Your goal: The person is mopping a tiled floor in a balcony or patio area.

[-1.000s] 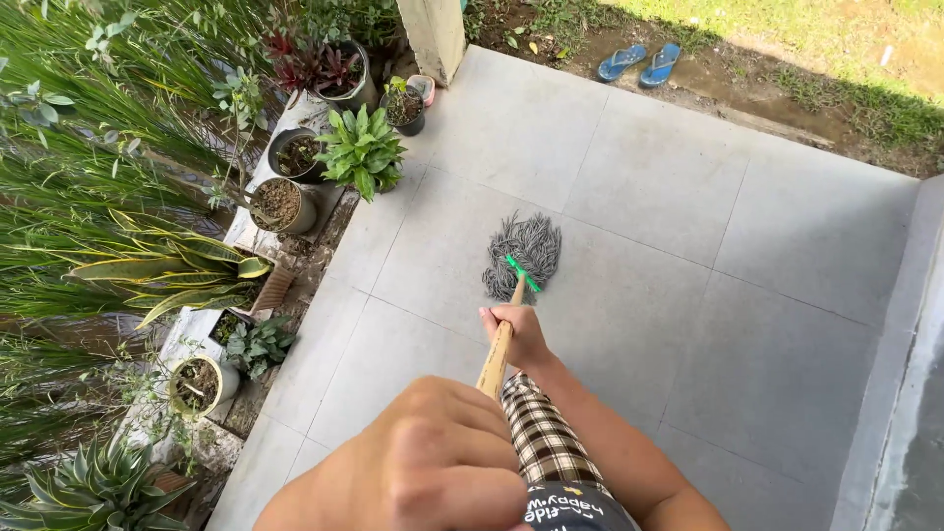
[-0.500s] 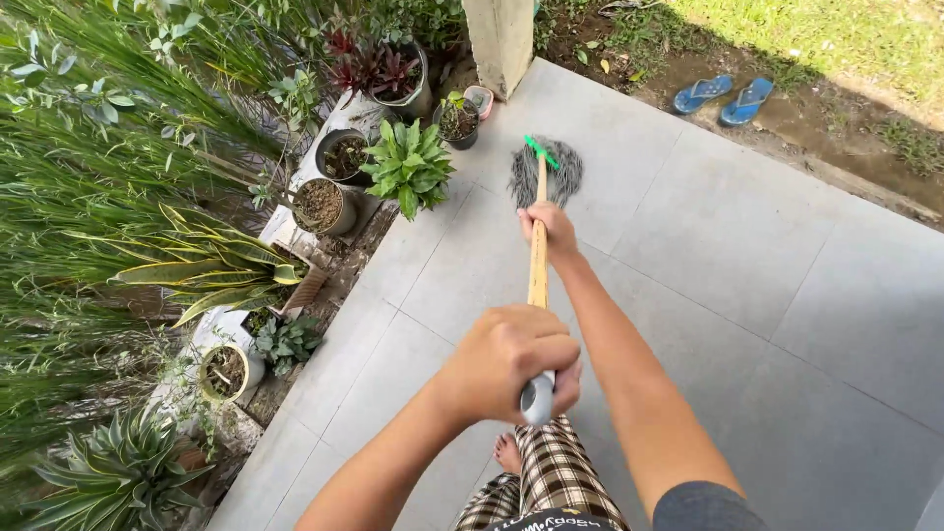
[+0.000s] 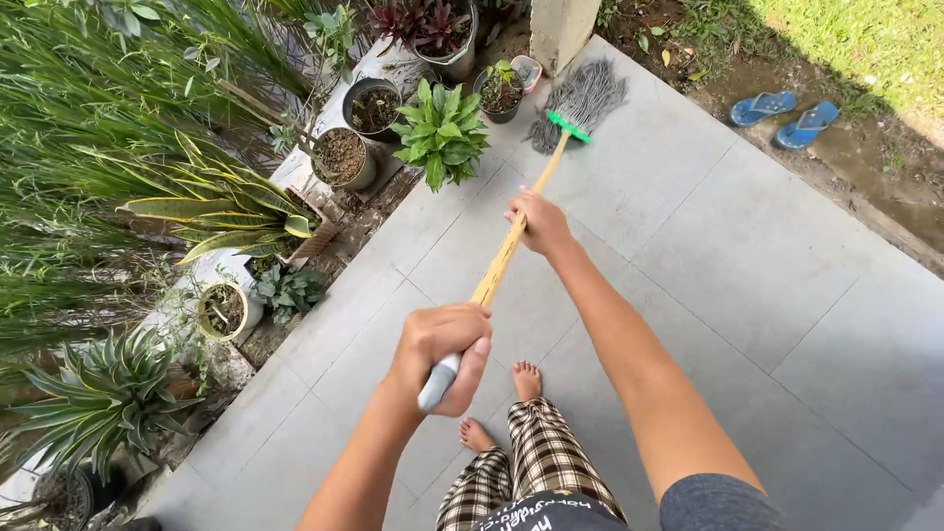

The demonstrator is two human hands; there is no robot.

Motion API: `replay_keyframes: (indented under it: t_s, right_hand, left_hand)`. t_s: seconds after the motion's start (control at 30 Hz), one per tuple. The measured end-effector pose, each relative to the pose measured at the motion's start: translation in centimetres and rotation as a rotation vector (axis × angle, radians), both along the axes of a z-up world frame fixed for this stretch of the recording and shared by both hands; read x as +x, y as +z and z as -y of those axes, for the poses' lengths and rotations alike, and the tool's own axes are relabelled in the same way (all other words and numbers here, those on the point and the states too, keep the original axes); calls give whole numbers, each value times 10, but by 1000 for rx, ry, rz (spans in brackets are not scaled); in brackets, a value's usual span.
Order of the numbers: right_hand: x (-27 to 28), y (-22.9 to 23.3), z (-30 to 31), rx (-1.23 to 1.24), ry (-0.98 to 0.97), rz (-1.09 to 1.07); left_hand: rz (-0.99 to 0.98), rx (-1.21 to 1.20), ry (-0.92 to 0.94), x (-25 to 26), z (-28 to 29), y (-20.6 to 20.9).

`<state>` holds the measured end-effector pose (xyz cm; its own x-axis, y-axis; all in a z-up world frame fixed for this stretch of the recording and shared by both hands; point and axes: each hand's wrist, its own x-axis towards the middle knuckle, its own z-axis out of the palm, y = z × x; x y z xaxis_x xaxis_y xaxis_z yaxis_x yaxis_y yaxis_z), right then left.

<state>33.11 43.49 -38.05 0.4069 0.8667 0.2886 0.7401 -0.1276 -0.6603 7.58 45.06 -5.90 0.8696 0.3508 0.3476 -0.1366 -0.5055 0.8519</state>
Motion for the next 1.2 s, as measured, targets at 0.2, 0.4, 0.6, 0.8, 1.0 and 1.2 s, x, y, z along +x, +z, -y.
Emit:
replay_keyframes:
  t_s: [0.2, 0.4, 0.6, 0.8, 1.0, 1.2]
  right_hand:
    - [-130, 69, -19, 46, 302, -157]
    - [-253, 100, -32, -146, 544, -262]
    - [-271, 114, -25, -166, 591, -273]
    - [-180, 103, -12, -175, 431, -110]
    - [-58, 66, -7, -105, 182, 56]
    - [19, 9, -6, -113, -58, 92]
  left_hand:
    - [-166, -16, 169, -81, 13, 119]
    - [-186, 190, 294, -142, 32, 124]
    - [-169, 209, 255, -148, 31, 140]
    - [-47, 131, 198, -105, 33, 140]
    - [64, 88, 6, -37, 18, 67]
    - [41, -31, -59, 8, 2, -18]
